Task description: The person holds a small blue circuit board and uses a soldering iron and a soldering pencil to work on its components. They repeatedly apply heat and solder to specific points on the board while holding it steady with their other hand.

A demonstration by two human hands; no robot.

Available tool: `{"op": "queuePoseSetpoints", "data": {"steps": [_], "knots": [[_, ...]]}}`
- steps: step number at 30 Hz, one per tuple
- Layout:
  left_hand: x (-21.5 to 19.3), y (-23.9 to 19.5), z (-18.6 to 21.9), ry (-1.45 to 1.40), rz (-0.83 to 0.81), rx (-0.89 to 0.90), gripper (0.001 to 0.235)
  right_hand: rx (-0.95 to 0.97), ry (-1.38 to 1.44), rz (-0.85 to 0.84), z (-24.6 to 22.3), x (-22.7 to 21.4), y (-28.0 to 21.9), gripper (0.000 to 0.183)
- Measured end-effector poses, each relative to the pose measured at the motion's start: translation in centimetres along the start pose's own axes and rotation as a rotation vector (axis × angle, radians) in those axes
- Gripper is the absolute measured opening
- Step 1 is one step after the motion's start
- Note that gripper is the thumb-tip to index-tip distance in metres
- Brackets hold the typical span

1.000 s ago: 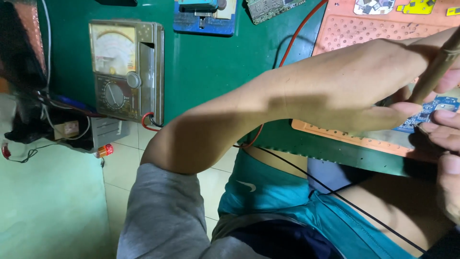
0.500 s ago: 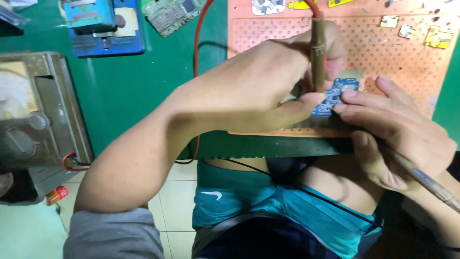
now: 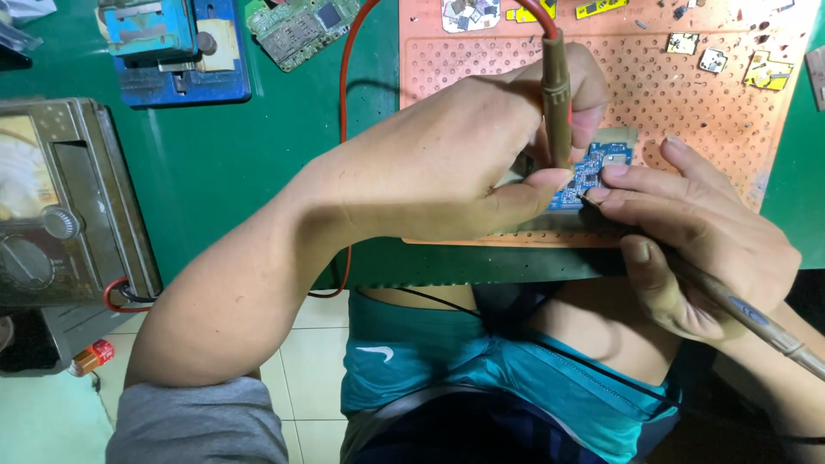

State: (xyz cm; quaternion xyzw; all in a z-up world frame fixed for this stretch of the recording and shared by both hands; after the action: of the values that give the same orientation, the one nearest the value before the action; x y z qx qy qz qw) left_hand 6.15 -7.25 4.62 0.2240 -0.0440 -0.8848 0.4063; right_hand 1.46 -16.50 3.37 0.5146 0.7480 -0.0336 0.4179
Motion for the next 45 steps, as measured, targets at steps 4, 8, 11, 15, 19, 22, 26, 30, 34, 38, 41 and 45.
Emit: {"op": "queuePoseSetpoints", "data": {"steps": [4, 8, 11, 15, 19, 22, 26, 30, 34, 38, 41, 45], "knots": [[0.1, 0.1, -0.1, 0.021, -0.010, -0.023, 0.010, 0.005, -0.012, -0.013, 0.0, 0.0, 0.1, 0.023], [0.0, 0.0, -0.1, 0.062, 0.011, 0.004, 0.005, 0.034, -0.055, -0.067, 0.1, 0.2, -0.1, 0.025], [0.1, -0.2, -1.5, 0.156, 0.067, -0.051, 0.017, 0.036, -0.078, -0.170, 1.2, 1.0, -0.9, 0.030], [-0.3, -0.6, -0.5, 0.159, 0.086, 0.094, 0.018, 0.036, 0.027, -0.136, 2.3, 2.1, -3.0, 0.030], [-0.4, -0.5, 0.4, 0.040, 0.088, 0.132, 0.012, 0.169, 0.134, -0.030, 5.4, 2.4, -5.4, 0.040], [-0.3, -0.4, 0.0, 0.068, 0.096, 0.118, 0.014, 0.156, 0.126, -0.020, 5.5, 2.3, -5.5, 0.040], [-0.4, -0.3, 0.5, 0.016, 0.083, 0.128, 0.004, 0.146, 0.144, 0.001, 6.3, 2.5, -6.1, 0.042], [-0.1, -0.5, 0.5, 0.061, 0.083, 0.173, 0.017, 0.183, 0.087, -0.076, 3.2, 1.4, -3.0, 0.032], [0.0, -0.1, -0.3, 0.091, 0.062, 0.033, 0.014, 0.041, -0.083, -0.110, 0.8, 0.5, -0.7, 0.030], [-0.1, 0.1, 0.5, -0.014, -0.007, 0.003, 0.010, 0.014, -0.047, -0.016, -0.2, 0.0, 0.0, 0.025], [0.0, 0.2, 0.0, 0.022, -0.012, -0.049, 0.006, -0.009, -0.022, 0.019, 0.0, -0.1, -0.1, 0.024], [0.1, 0.1, 0.0, 0.034, -0.001, -0.027, 0.006, -0.013, -0.010, 0.012, -0.2, -0.1, 0.0, 0.024]]}}
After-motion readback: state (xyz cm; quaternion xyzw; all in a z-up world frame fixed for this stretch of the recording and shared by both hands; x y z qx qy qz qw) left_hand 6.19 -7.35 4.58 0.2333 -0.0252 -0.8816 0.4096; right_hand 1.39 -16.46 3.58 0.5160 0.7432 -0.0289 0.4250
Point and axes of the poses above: each hand's wrist, its own y-axis towards the middle knuckle, its own x-axis out of the palm, z = x × y, the point moved 10 cm from there along y, towards the middle knuckle, and after that the axes turned 8 degrees about z, right-handed, at the moved point
